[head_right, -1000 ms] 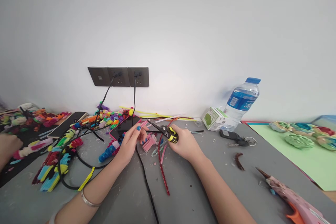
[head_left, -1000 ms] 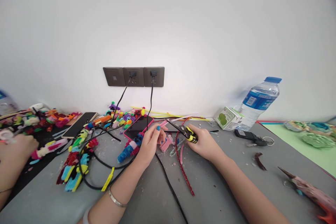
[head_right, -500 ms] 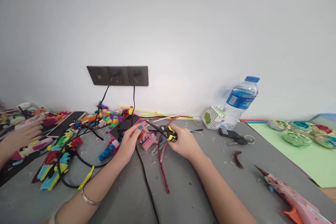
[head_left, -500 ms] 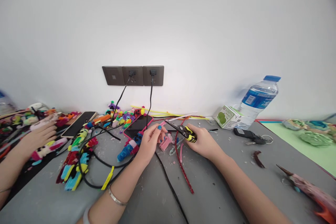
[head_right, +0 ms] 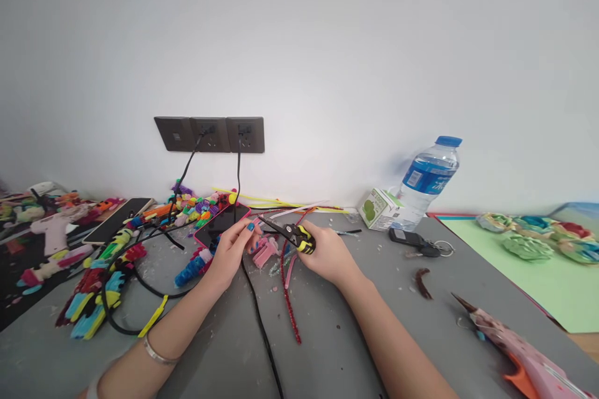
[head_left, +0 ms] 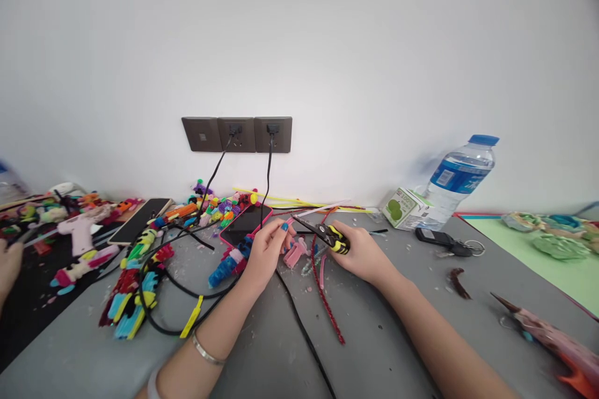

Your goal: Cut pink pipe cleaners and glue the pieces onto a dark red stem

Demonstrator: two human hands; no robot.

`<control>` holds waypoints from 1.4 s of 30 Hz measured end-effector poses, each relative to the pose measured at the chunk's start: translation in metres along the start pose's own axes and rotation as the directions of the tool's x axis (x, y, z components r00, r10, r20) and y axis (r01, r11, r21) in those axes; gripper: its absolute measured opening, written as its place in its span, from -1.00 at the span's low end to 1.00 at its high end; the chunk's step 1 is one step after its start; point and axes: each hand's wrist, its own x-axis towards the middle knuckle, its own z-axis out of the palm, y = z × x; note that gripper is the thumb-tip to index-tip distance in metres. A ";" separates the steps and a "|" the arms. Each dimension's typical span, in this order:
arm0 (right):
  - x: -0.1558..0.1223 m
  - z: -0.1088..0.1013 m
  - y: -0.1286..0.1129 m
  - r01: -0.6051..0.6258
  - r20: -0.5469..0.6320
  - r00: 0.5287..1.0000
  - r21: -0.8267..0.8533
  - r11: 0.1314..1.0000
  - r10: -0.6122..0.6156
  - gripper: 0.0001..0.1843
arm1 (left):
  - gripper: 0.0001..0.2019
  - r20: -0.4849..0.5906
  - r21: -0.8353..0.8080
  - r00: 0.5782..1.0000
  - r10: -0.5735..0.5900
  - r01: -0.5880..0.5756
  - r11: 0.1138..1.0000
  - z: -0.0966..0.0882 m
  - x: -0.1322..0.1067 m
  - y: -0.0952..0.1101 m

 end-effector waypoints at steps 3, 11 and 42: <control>0.000 0.000 0.000 0.008 -0.005 1.000 0.005 1.000 -0.008 -0.88 | -0.65 -0.005 0.014 1.000 0.001 -0.001 1.000 0.000 -0.001 -0.001; 0.000 -0.001 -0.001 0.018 -0.012 1.000 -0.004 1.000 -0.018 -0.87 | -0.65 -0.018 0.023 1.000 0.014 -0.014 1.000 -0.001 0.000 -0.001; -0.001 -0.001 0.001 0.017 -0.021 1.000 -0.022 1.000 -0.017 -0.89 | -0.66 -0.040 0.022 0.999 0.014 -0.013 1.000 0.000 0.000 0.001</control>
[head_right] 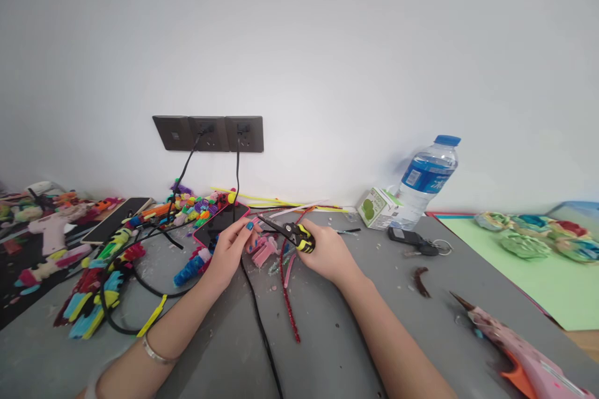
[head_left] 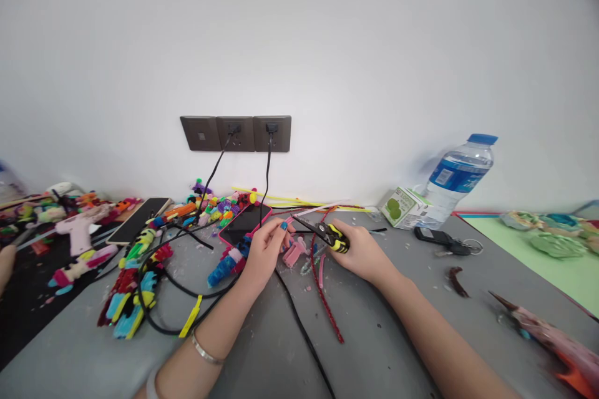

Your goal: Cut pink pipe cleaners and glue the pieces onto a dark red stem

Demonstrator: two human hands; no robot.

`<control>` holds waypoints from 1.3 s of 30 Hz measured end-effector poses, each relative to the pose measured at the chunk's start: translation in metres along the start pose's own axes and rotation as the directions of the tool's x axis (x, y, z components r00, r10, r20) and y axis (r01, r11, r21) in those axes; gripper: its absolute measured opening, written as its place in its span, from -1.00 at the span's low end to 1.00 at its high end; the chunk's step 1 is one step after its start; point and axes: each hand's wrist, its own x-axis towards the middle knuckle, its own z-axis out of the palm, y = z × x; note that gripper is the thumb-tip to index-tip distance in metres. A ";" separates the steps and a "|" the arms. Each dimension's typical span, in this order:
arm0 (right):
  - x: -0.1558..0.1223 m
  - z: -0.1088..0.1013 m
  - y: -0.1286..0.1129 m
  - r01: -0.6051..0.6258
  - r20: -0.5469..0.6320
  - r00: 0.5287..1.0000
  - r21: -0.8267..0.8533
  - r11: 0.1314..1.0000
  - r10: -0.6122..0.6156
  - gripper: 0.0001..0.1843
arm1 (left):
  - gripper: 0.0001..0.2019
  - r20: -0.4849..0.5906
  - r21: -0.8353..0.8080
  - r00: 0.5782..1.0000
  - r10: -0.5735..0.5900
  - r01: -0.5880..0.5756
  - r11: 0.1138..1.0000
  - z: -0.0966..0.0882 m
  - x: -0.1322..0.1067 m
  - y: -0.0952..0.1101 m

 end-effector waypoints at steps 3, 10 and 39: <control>-0.001 0.000 -0.001 0.000 -0.001 1.000 0.004 1.000 0.000 -0.89 | -0.65 0.003 0.002 1.000 0.001 -0.001 1.000 0.000 0.000 -0.002; 0.000 0.002 0.004 0.031 -0.097 0.995 -0.019 0.999 -0.033 -0.83 | -0.66 0.001 -0.008 1.000 0.022 -0.022 1.000 -0.001 -0.001 -0.002; 0.004 0.015 0.025 -0.329 -0.323 0.915 -0.248 0.911 0.242 -0.45 | -0.84 0.077 0.740 0.984 0.161 -0.164 0.652 -0.010 -0.001 -0.007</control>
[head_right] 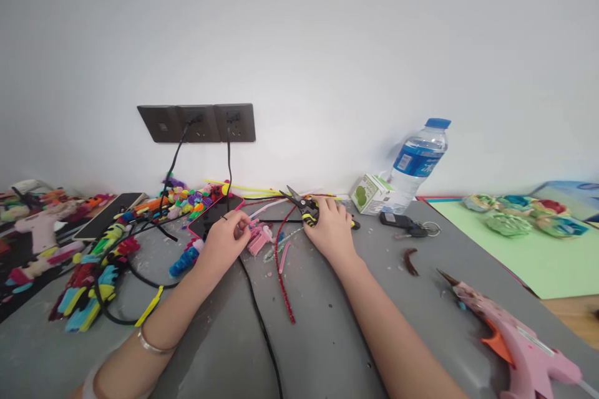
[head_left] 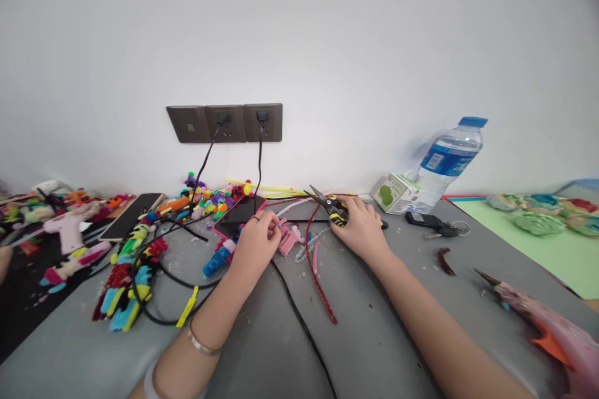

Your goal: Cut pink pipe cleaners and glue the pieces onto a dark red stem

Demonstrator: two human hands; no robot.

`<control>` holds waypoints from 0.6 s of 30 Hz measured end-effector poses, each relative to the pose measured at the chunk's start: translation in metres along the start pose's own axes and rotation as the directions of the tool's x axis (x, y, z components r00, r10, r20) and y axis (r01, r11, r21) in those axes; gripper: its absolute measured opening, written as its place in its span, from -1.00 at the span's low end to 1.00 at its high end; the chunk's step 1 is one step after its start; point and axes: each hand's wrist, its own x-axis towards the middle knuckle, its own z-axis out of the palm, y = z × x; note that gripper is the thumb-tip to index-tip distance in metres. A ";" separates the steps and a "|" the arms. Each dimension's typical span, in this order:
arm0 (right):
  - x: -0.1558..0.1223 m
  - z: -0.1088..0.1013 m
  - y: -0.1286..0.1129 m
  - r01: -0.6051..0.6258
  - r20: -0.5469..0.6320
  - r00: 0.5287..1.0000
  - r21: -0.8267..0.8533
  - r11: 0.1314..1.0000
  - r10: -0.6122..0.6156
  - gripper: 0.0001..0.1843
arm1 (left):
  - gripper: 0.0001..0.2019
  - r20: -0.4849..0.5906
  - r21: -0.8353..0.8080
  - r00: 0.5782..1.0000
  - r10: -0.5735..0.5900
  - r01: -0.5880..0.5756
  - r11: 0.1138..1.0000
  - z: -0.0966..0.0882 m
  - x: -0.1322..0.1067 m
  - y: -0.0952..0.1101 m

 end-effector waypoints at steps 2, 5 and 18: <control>-0.001 0.000 0.000 0.001 0.005 1.000 0.005 1.000 -0.001 -0.46 | -0.88 0.029 0.109 0.999 0.014 -0.017 0.994 -0.002 -0.001 0.000; 0.000 0.001 0.001 -0.004 -0.002 1.000 0.022 1.000 0.004 -0.45 | -0.90 0.033 0.193 0.999 0.028 -0.034 0.981 -0.004 -0.001 0.002; 0.001 0.007 0.006 -0.006 0.071 0.997 0.027 1.000 0.005 -0.46 | -0.74 0.424 -0.038 0.726 0.541 -0.583 0.812 0.001 -0.018 0.022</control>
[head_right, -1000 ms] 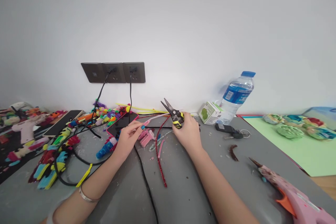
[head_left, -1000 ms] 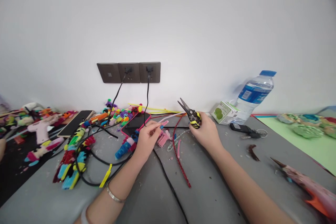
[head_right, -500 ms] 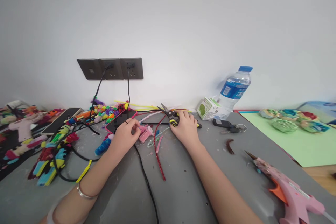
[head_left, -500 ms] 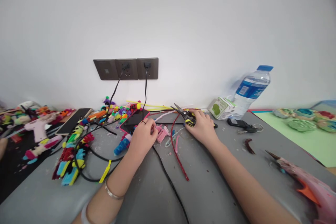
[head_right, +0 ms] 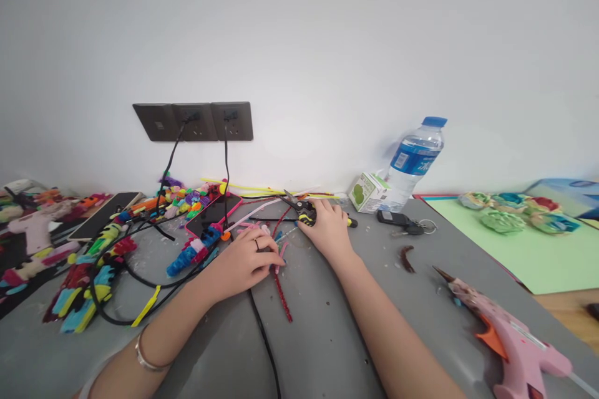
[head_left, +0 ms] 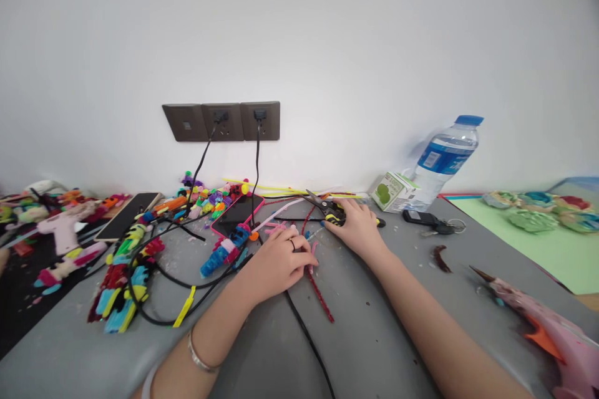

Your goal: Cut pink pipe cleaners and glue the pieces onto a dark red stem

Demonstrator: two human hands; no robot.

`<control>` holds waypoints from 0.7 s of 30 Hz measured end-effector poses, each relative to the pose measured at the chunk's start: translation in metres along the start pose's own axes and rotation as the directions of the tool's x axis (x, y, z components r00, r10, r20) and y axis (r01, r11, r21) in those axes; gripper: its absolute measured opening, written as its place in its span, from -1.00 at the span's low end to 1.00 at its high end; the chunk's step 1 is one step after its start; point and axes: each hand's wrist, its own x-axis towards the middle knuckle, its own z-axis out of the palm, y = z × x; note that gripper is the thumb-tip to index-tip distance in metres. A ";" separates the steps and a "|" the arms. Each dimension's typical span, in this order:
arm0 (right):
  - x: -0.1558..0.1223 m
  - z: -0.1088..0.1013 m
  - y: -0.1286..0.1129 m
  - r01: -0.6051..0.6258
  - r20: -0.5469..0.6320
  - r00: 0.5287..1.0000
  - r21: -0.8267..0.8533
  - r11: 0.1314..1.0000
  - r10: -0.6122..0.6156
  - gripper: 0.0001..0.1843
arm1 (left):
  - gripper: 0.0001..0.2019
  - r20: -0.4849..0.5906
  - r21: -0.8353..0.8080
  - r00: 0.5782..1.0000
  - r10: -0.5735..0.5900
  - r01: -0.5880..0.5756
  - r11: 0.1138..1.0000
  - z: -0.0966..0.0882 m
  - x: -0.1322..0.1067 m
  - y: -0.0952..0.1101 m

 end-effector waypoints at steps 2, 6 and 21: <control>0.000 0.001 0.001 0.001 0.007 1.000 -0.007 1.000 -0.001 -0.44 | -0.76 0.018 -0.006 1.000 -0.001 0.001 1.000 -0.001 0.000 0.001; 0.001 0.003 0.001 0.003 0.003 1.000 -0.026 1.000 -0.003 -0.44 | -0.82 0.047 -0.037 0.999 -0.021 0.022 0.999 -0.004 0.000 0.007; 0.003 0.005 0.002 -0.025 -0.022 0.999 0.053 0.998 0.027 -0.61 | -0.82 0.013 -0.178 0.998 -0.056 0.058 0.982 0.008 0.004 0.010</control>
